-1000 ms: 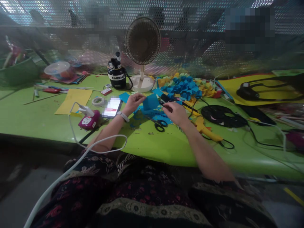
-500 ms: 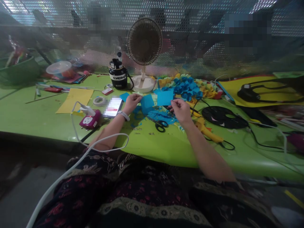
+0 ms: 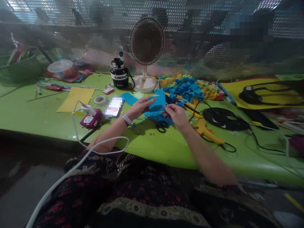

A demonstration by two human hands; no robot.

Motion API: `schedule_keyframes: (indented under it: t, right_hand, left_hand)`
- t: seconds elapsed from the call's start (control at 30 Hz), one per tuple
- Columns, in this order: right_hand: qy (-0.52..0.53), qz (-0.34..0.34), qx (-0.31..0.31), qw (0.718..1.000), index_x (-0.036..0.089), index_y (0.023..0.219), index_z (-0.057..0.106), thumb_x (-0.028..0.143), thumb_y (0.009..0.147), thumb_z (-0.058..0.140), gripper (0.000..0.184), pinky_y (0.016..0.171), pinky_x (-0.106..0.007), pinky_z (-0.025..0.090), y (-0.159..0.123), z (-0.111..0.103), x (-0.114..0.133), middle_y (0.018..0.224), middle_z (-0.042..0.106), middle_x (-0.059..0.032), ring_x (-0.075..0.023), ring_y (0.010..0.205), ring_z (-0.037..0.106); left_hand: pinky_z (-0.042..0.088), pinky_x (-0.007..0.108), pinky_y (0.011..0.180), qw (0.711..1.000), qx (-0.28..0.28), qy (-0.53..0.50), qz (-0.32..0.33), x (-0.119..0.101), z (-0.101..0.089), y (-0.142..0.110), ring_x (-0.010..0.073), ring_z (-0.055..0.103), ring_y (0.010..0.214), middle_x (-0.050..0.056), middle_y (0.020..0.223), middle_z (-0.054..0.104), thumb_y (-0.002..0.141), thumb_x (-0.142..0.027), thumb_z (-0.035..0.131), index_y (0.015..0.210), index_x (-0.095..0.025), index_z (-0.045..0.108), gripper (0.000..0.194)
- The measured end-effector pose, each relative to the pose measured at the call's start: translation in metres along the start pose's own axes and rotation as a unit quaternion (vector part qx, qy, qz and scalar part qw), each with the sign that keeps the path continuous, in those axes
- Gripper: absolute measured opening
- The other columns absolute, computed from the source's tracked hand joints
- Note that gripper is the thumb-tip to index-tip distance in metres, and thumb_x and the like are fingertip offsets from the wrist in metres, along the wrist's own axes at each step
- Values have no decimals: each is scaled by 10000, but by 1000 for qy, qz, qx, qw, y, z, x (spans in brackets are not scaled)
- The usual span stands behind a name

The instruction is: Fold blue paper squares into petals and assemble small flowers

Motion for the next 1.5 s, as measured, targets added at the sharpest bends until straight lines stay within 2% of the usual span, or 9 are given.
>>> schedule_keyframes:
  t: [0.13,0.27,0.47,0.57,0.77,1.0,1.13,1.27,1.5]
  right_hand:
    - [-138,-169,-26,976,218,1137,705,405,880,612,330,779,-412,590,-10,-6,35,1069,727,-113,-258,929,703]
    - [-333,-333,0,882,345,1393,604,225,835,622,571,1136,-580,407,-25,11,57,1581,437,-49,-343,1434,425]
    - [-297,-379,63,874,331,1011,800,200,854,617,274,1238,-587,250,-36,22,63,1607,415,70,-317,1518,302]
    - [-233,-370,88,895,292,900,797,223,840,634,187,1223,-558,304,-39,18,68,1575,470,47,-314,1512,323]
    - [-263,-356,46,895,307,1263,699,273,815,698,449,1165,-584,377,-33,14,65,1686,265,9,-354,1528,282]
    - [-203,-331,-1,922,298,880,787,469,900,686,199,1107,-540,450,-25,7,57,1492,555,-10,-315,1441,431]
    - [-89,-233,-49,967,237,836,715,612,837,695,376,852,-406,585,-14,-5,38,1098,726,-76,-239,1016,689]
    - [-42,-144,-78,986,227,792,632,673,753,736,459,557,-296,534,-11,-10,22,635,592,28,-146,573,587]
    - [-21,-110,-89,990,237,784,585,680,739,741,472,558,-304,554,-14,-10,21,628,575,34,-145,555,580]
  left_hand:
    - [550,245,634,1000,14,-13,-6,-3,7,-6,102,657,595,44,747,745,766,-254,849,798,-102,722,201]
    - [547,227,617,999,26,-22,-30,-3,10,-9,91,657,574,49,723,744,803,-177,805,763,-87,722,129]
    - [554,222,609,997,6,-62,-40,-2,7,-9,91,649,547,36,654,722,790,-144,812,723,-86,709,135]
    - [559,226,615,997,-5,-65,-37,-3,4,-8,99,661,566,45,678,735,785,-125,811,723,-84,707,127]
    - [565,233,645,998,28,-41,-34,-2,10,-9,98,668,577,50,698,742,818,-149,782,704,-90,703,151]
    - [594,268,771,997,53,-28,-38,3,15,-12,104,695,675,41,785,764,780,-187,832,812,-101,737,131]
    - [590,406,913,993,111,-22,-41,4,28,-16,206,749,865,102,916,785,801,-362,829,902,-116,745,279]
    - [593,433,892,989,147,3,-25,5,38,-19,283,749,974,151,993,781,810,-631,729,934,-124,736,522]
    - [582,323,812,988,106,108,35,-1,37,-23,156,725,769,83,890,777,642,-341,919,926,-103,753,406]
Point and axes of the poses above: each hand's wrist, its own y-axis towards the middle knuckle, its own z-axis out of the palm, x = y × z, the point moved 10 cm from there along y, towards the middle knuckle
